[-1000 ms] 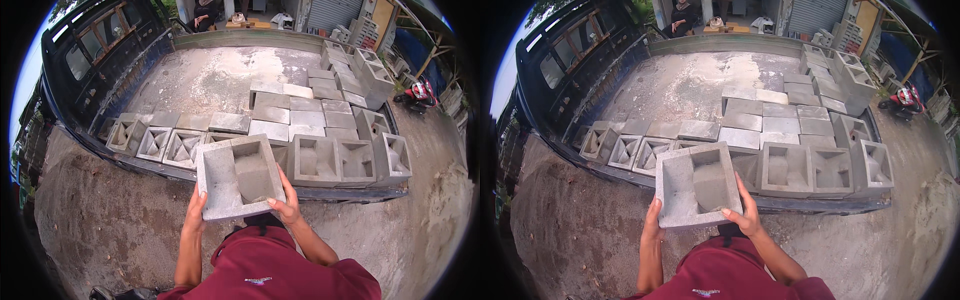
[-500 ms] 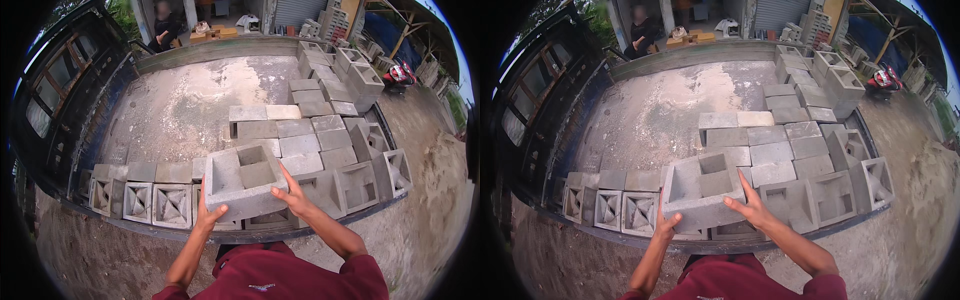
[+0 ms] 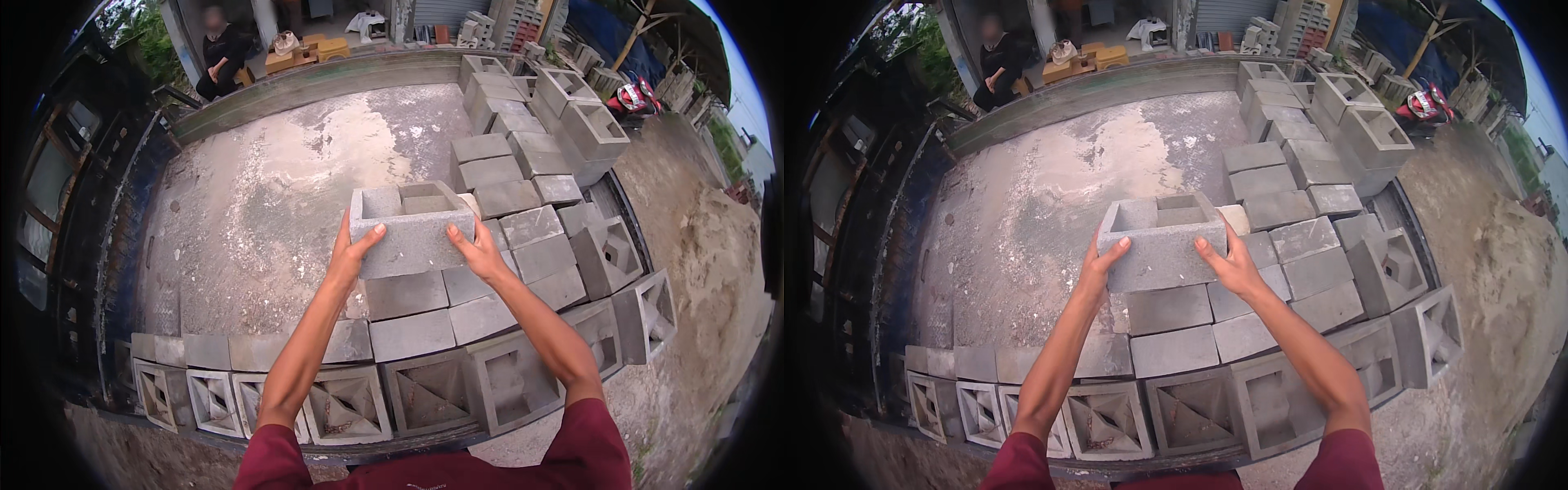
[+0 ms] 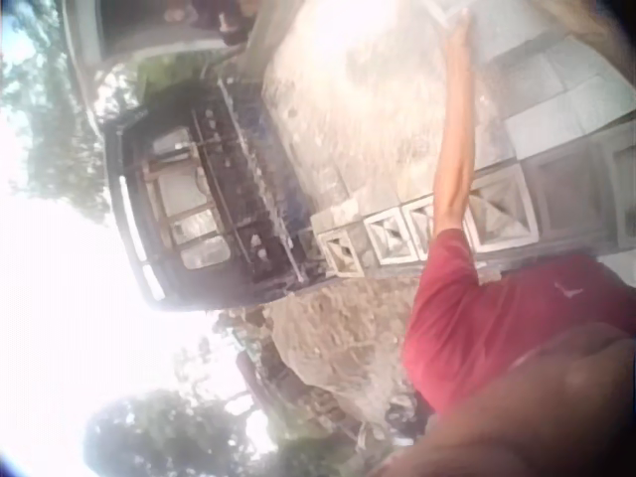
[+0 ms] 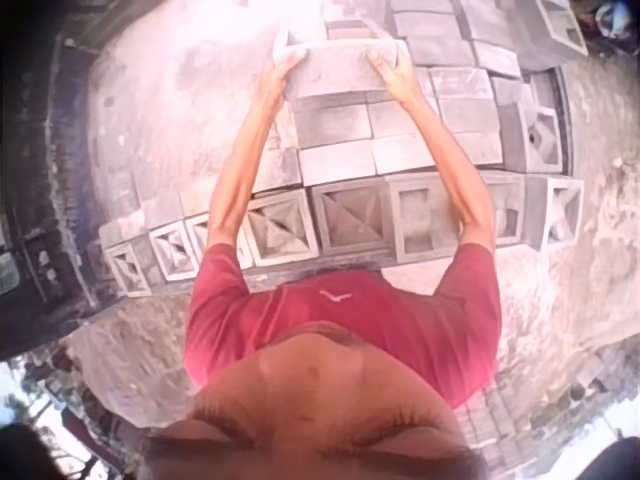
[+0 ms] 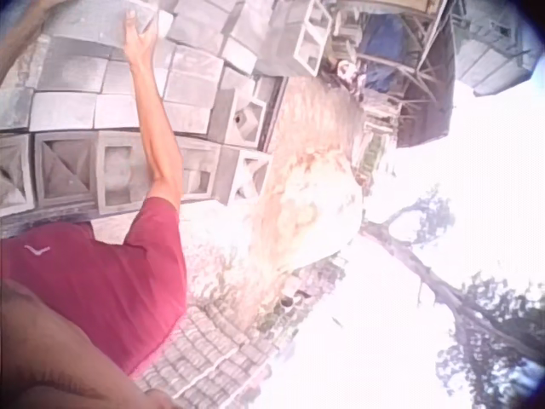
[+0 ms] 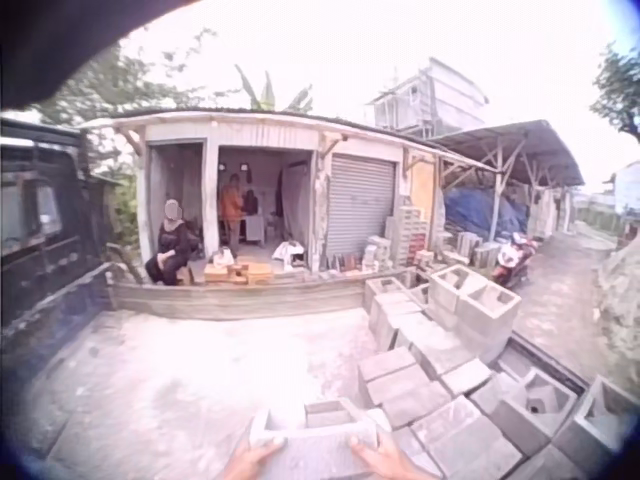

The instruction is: The person picks up decorative concrete blocks from a stack on the ground and places them onto the flatbed of a small truck.

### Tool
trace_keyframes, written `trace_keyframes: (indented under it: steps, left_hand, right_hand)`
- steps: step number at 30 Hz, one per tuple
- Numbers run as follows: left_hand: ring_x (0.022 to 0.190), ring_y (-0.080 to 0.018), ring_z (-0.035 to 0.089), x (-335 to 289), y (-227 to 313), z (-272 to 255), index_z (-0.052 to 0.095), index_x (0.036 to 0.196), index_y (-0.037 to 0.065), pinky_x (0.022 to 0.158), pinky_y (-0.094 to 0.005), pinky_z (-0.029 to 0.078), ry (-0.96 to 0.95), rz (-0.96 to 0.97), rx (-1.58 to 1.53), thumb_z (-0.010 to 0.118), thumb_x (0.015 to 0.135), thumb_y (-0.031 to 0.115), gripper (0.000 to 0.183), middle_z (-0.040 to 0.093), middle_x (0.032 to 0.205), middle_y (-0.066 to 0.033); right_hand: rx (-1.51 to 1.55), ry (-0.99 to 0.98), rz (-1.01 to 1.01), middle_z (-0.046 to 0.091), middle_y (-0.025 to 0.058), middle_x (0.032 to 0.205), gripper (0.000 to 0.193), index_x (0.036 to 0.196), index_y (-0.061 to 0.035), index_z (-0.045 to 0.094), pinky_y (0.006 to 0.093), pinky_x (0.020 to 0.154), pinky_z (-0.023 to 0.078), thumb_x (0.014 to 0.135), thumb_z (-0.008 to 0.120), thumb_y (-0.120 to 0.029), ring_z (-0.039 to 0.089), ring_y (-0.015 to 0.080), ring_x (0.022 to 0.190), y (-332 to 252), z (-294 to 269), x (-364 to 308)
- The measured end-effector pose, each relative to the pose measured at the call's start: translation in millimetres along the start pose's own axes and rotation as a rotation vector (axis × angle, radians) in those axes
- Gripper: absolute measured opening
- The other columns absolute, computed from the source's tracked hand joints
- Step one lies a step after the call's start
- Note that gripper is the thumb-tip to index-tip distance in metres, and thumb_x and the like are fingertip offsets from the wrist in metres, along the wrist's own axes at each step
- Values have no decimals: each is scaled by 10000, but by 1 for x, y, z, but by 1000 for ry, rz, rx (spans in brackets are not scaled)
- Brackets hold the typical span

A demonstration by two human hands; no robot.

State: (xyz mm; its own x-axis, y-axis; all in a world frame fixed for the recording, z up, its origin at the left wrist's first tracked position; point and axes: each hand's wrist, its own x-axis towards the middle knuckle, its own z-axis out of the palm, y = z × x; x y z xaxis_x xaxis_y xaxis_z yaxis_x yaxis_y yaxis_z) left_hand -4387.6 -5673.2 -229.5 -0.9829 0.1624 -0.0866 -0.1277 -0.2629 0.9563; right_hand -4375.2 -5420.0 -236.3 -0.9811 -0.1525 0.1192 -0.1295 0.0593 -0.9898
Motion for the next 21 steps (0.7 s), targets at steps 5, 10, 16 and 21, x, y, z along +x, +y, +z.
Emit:
trace_keyframes:
  steps: [5,10,16,21]
  left_hand:
    - [1317,-343,415,122,-29,7,170,1488,-65,1104,-417,309,-8,-69,-29,738,787,451,1039,400,1424,-252]
    - [1367,-388,358,208,-75,9,60,1482,-128,1148,-429,242,170,-107,95,729,758,538,1189,295,1478,-323]
    - [1316,-372,423,265,-108,10,271,1442,-115,1133,-414,263,71,-235,-2,684,813,520,985,378,1447,-297]
    - [1293,-326,456,276,-132,14,485,1347,-31,1102,-414,299,11,-343,-107,587,898,501,703,497,1383,-205]
  right_hand:
    - [4,121,12,591,115,1253,608,1336,38,491,328,1013,397,944,626,-407,521,182,1169,43,-36,105]
    - [-46,146,107,606,113,1232,604,1321,32,509,320,999,406,946,613,-429,546,187,1140,82,-59,168]
    - [-98,216,217,634,150,1197,594,1232,45,583,340,975,425,923,624,-461,574,220,1125,136,-83,214]
    - [-297,284,190,693,186,1042,587,1113,50,653,376,882,482,885,654,-490,645,262,1014,175,-89,226]
